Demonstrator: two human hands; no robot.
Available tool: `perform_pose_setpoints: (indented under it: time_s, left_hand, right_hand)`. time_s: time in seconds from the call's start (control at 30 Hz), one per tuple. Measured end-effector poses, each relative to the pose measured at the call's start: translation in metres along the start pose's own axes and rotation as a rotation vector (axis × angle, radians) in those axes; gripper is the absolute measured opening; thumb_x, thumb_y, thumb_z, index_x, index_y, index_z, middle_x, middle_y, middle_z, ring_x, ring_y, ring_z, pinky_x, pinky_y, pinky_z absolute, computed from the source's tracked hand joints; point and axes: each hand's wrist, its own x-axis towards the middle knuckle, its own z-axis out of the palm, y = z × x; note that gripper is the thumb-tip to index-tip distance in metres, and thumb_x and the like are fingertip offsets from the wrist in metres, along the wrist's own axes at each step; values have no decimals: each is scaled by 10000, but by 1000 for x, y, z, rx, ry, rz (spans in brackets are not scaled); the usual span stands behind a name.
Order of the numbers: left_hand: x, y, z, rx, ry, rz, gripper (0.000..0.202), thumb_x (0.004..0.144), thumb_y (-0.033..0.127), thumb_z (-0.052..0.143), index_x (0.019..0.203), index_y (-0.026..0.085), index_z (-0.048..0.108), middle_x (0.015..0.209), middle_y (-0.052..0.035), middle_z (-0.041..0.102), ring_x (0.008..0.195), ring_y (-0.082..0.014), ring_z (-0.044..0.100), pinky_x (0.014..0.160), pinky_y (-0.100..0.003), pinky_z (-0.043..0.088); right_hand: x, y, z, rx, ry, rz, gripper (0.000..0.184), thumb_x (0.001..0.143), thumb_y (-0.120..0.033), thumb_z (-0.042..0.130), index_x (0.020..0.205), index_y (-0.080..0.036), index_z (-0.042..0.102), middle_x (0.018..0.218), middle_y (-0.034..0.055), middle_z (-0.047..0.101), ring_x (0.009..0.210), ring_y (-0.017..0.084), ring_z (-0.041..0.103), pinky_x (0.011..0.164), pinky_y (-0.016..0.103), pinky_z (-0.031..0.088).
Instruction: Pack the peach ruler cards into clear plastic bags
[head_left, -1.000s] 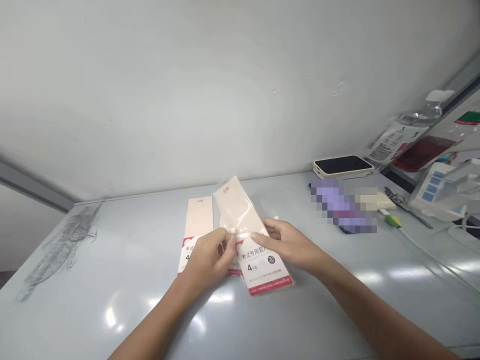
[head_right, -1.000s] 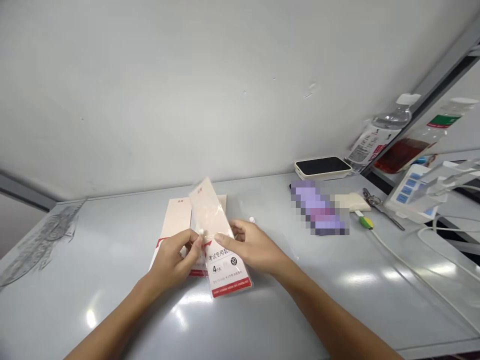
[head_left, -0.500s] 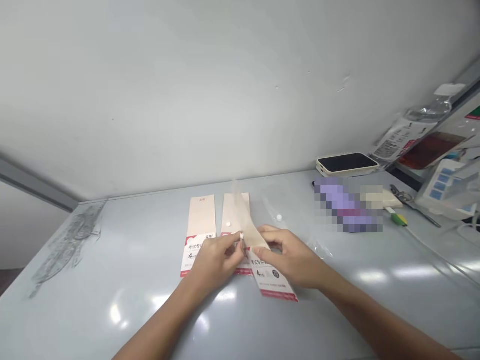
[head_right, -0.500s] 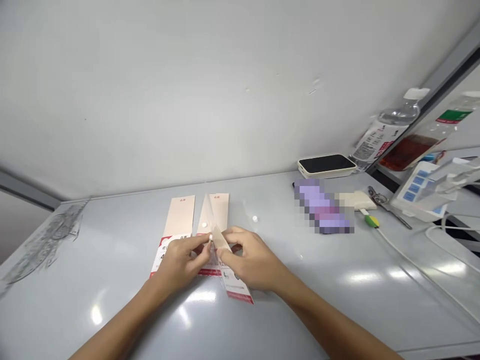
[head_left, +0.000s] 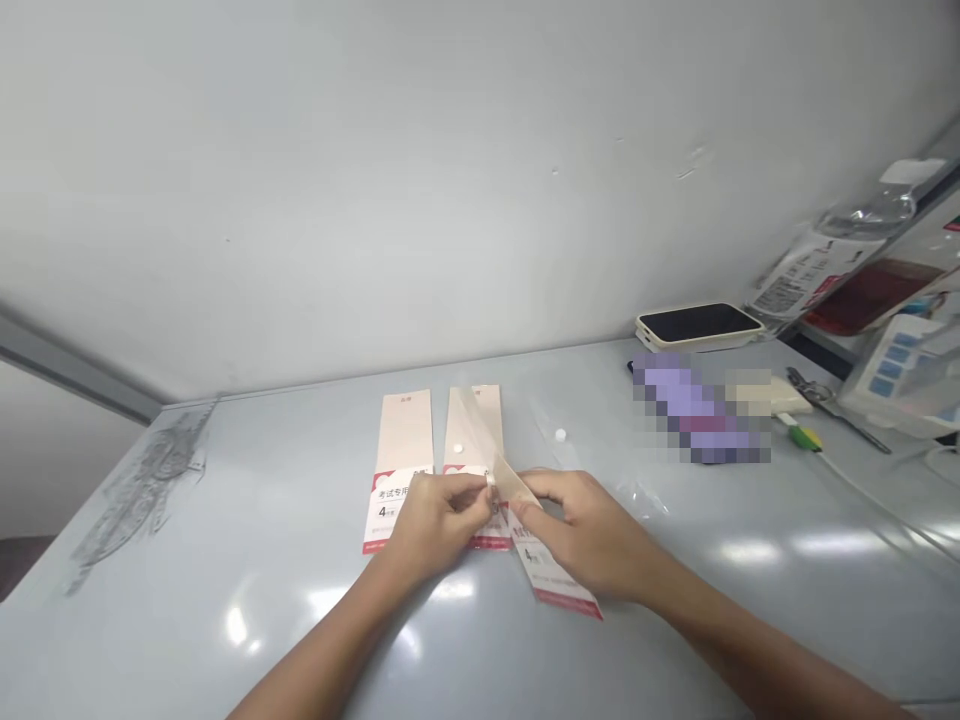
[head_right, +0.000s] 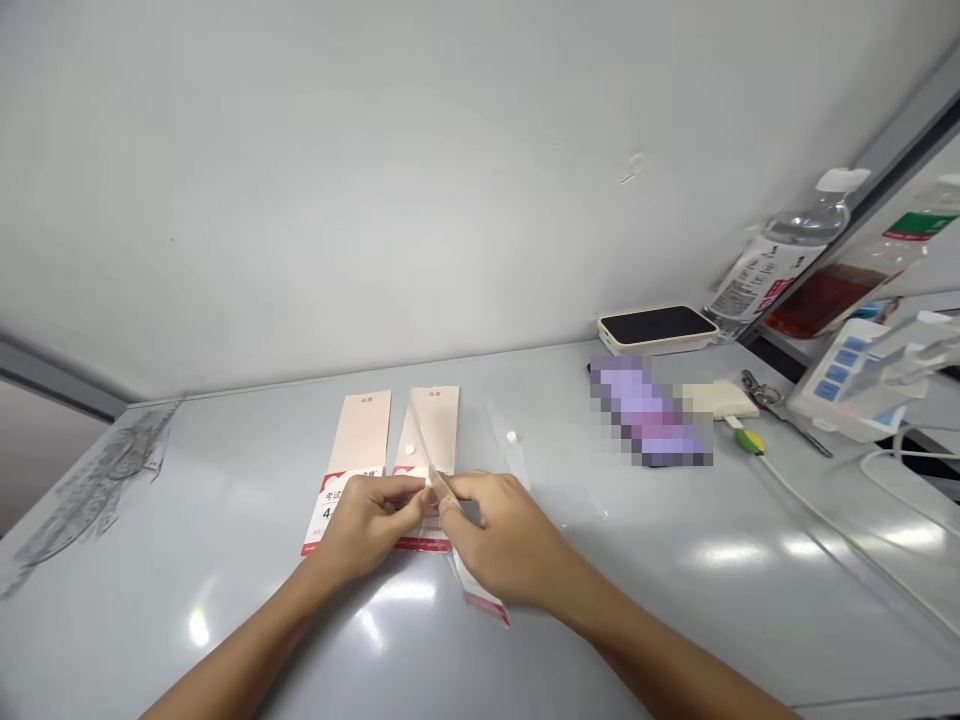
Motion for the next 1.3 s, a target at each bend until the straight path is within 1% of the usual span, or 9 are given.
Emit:
perform_pose_setpoints:
  time_s: [0.1,0.2,0.3,0.5,0.6,0.77,0.93,1.13,1.3]
  left_hand:
    - [1,0,3,-91,-65,-65,285,779,349,457,651,153,619,604,-24,593,557,-124,504,518,-230,380]
    - [2,1,3,-123,-56,-106,222,776,326,472,750,159,617,694,-38,633,623,-140,558,558,-243,421]
    - [1,1,4,-84,-69,-110,207,773,304,467,783,170,624,664,-20,622,587,-127,542,533,-232,413]
    - [1,-4,11,-81,-42,-111,221,752,250,430,677,157,615,527,14,511,483,-92,433,452,-207,330]
    - [2,-7,13,-94,-25,-122,229,737,230,414,628,156,602,510,18,494,472,-89,421,439,-205,314]
    - [1,-2,9,-152,-31,-164,246,779,348,458,759,162,617,602,-11,592,510,-112,512,479,-221,392]
    - [4,1,-4,-223,31,-160,339,795,485,466,821,165,576,625,-19,608,495,-118,539,481,-234,437]
    - [10,3,-19,-354,97,-156,330,766,471,528,795,155,619,586,-7,598,495,-108,533,512,-240,464]
    - [12,2,-24,-500,85,-169,313,760,423,568,743,129,675,669,-54,645,521,-108,545,512,-245,454]
  right_hand:
    - [-1,3,3,-9,-21,19,284,859,-293,361,683,-189,558,616,-10,513,570,122,450,527,236,345]
    - [-2,6,5,-21,-28,37,279,862,-287,340,630,-193,463,556,-33,416,509,104,357,476,230,271]
    - [-1,8,7,-13,-23,38,271,852,-274,347,602,-194,415,543,-39,378,497,99,320,457,228,240]
    - [0,11,9,6,-44,74,268,838,-277,361,585,-191,386,536,-39,365,483,92,304,450,231,232]
    - [-1,11,10,-7,-62,73,275,851,-286,347,596,-189,390,542,-37,383,487,93,322,457,231,244]
    - [3,13,8,70,-53,101,288,866,-358,355,665,-187,470,558,-34,418,487,96,360,453,228,273]
    - [11,13,-3,322,-25,143,264,819,-407,472,846,-164,571,722,20,597,625,149,555,541,253,414]
    - [14,11,-16,670,19,190,353,754,-399,597,1009,-155,592,884,88,671,786,233,642,673,353,500]
    - [16,16,-16,783,43,195,393,739,-384,629,1065,-169,587,917,87,683,787,235,649,690,373,502]
